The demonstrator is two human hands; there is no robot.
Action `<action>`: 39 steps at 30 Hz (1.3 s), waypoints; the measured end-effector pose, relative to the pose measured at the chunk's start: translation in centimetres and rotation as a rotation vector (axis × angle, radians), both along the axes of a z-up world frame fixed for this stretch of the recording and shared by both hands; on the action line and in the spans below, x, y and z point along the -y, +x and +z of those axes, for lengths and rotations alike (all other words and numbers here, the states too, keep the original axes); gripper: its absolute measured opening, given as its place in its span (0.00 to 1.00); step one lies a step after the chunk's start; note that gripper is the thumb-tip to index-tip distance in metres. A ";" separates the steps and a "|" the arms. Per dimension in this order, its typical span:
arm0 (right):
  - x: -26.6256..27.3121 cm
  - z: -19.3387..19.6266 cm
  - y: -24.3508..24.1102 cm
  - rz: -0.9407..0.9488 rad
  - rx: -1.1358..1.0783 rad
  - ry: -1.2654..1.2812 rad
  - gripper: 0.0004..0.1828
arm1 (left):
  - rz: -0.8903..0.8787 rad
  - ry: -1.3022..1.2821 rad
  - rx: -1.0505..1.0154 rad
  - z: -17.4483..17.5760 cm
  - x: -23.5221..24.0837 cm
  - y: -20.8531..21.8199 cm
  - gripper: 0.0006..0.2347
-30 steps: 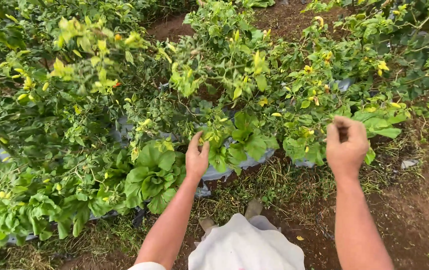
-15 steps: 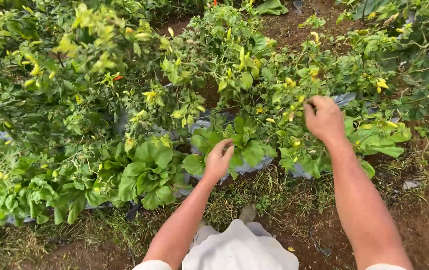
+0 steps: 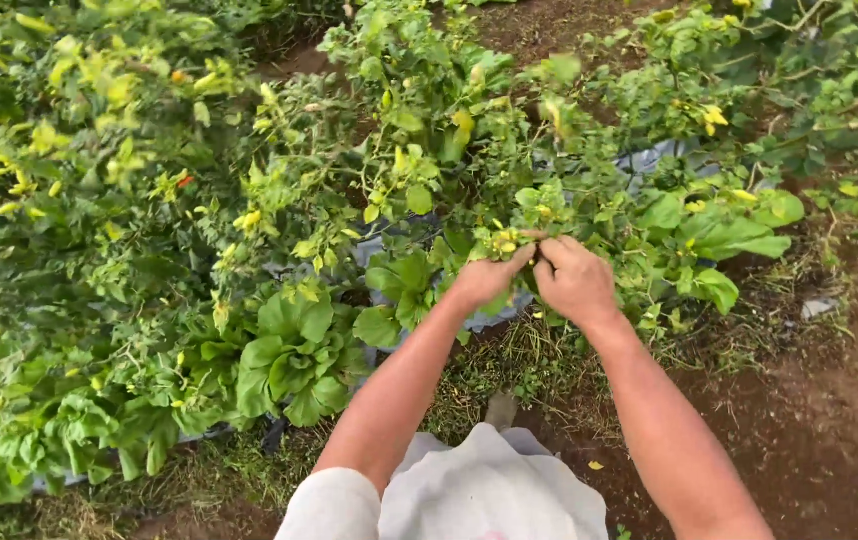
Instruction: Harvesting small yellow chili peppers from plants in a field by hand.
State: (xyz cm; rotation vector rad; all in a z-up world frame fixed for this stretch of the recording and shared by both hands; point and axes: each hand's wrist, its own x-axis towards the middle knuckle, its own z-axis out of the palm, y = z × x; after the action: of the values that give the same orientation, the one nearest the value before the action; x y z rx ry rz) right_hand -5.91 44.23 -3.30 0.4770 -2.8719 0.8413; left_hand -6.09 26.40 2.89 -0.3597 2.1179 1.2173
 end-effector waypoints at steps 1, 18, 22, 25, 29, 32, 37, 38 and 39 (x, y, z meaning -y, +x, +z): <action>0.1 -0.3 0.3 -0.009 0.004 -0.006 0.12 | -0.009 -0.006 0.004 -2.9 0.5 -0.5 0.45; 1.9 8.1 6.0 -0.335 0.794 -0.489 0.16 | -0.026 -0.003 0.087 2.1 0.2 1.8 0.47; 1.9 4.5 5.7 -0.325 0.791 -0.401 0.17 | -0.041 0.035 0.053 1.4 0.8 1.8 0.37; 1.3 0.5 5.3 -0.369 0.795 -0.616 0.16 | -0.066 0.091 0.001 -0.9 1.0 2.0 0.29; 2.1 2.9 6.0 -0.377 0.839 -0.728 0.19 | -0.365 -0.076 -0.214 -3.7 1.5 3.4 0.26; 3.1 4.9 6.4 -0.363 0.826 -0.555 0.23 | -0.159 -0.006 -0.182 -3.8 0.9 3.8 0.30; 3.3 4.2 6.4 -0.330 0.790 -0.338 0.26 | 0.039 0.048 -0.144 -3.5 0.6 4.6 0.34; 3.4 4.8 6.6 -0.328 0.794 -0.334 0.26 | 0.042 0.087 -0.160 -4.1 0.6 4.7 0.32; 3.5 5.5 6.6 -0.326 0.797 -0.330 0.27 | 0.045 0.127 -0.177 -4.6 0.6 4.6 0.30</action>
State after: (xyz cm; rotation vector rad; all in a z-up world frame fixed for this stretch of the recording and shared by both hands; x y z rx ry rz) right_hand 0.73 40.72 2.23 -0.4634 -3.1874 1.6910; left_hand -1.48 25.84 -1.72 -0.2523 2.1763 1.4491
